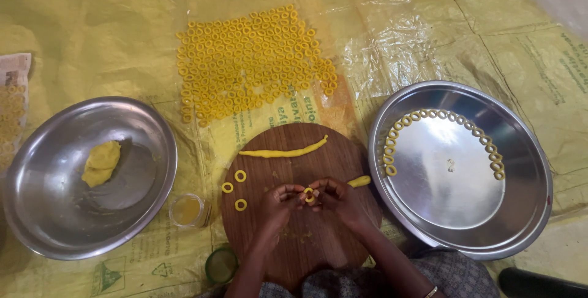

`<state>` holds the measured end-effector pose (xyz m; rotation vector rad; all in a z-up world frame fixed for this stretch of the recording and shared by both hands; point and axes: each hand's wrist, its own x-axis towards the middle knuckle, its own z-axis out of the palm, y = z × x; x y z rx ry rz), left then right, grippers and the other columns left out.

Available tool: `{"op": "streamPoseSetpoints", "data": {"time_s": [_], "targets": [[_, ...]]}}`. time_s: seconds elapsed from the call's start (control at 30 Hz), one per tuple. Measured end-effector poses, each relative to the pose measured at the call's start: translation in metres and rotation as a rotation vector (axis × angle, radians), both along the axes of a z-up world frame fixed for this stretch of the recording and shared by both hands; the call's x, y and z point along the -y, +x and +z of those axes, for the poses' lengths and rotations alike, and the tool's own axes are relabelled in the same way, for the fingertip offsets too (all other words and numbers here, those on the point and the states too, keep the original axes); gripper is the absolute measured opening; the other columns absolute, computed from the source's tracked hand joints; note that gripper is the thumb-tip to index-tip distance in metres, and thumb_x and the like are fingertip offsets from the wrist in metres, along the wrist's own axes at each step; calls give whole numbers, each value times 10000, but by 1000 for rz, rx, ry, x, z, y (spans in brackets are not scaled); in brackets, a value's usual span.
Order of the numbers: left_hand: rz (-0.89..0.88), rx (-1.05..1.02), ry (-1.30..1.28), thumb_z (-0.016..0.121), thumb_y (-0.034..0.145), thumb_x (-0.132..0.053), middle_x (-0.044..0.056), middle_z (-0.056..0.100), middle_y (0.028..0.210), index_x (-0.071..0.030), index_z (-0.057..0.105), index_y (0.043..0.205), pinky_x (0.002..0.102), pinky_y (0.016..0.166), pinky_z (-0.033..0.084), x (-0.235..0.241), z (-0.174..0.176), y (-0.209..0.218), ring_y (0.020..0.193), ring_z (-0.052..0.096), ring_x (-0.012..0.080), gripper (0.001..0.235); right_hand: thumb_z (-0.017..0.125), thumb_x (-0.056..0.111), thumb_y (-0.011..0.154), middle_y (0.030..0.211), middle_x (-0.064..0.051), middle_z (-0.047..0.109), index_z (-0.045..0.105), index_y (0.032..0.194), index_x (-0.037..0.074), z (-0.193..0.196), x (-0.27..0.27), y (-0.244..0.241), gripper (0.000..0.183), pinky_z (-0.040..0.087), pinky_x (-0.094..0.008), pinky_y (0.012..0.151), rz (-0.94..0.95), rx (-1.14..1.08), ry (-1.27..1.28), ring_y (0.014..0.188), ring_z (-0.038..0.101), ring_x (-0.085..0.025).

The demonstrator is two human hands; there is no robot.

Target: The person rolls a yellow dough rope on a wooden board, cuts small segments, and forms them into rings by hand. The finished rings are placed into a metal tray. The process is repeated continuously.

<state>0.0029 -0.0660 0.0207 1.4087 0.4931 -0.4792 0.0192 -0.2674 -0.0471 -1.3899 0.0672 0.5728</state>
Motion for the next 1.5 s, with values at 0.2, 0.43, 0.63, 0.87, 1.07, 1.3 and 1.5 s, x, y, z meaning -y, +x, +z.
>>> {"op": "streamPoseSetpoints", "data": {"time_s": [0.2,0.43,0.63,0.87,1.07,1.3,1.5], "targets": [[0,-28,-80,726,921,-132,91,785,1002,-25,756,1142,287,800,598,-1,-10,1,865,714,149,247,655,105,976,1076,-79,760,662,1204,-10,-1,4,2,256,624,-301,801,-8,52,45,947,739,-146],[17,34,-148,731,915,-84,88,778,998,-8,732,1174,293,802,604,-1,-22,1,861,715,145,270,670,116,976,1045,-80,752,659,1225,-12,6,2,2,280,624,-308,801,2,42,40,932,739,-154],[36,16,-145,716,932,-158,80,756,998,-46,709,1232,295,806,586,0,-18,2,870,694,148,321,664,128,970,1052,-79,758,651,1236,-1,9,4,2,296,630,-315,803,-1,30,52,935,750,-157],[-26,60,59,738,896,-179,27,752,1023,-91,677,1301,298,796,517,5,-14,1,927,687,113,418,656,120,959,1061,-57,779,678,1222,26,3,1,2,280,616,-298,784,-5,-66,54,922,744,-142],[-131,179,142,790,863,-199,-12,733,1175,-128,623,1361,265,925,537,12,-16,2,1049,704,119,530,717,51,932,951,-76,762,709,1053,24,20,6,3,124,585,-287,735,3,342,-379,855,746,-147],[-3,101,111,728,917,-290,35,764,1190,-125,701,1299,306,935,529,5,-23,0,1101,693,130,417,753,12,808,1031,-93,671,732,1042,88,73,109,15,247,605,-332,740,-275,790,-838,922,688,-235],[-58,224,92,708,934,-264,20,755,1058,-69,739,1193,295,899,524,8,-60,-5,1010,682,117,325,786,144,859,904,-76,767,788,992,93,35,197,3,142,566,-356,722,-298,407,-1148,790,745,-212]]}}
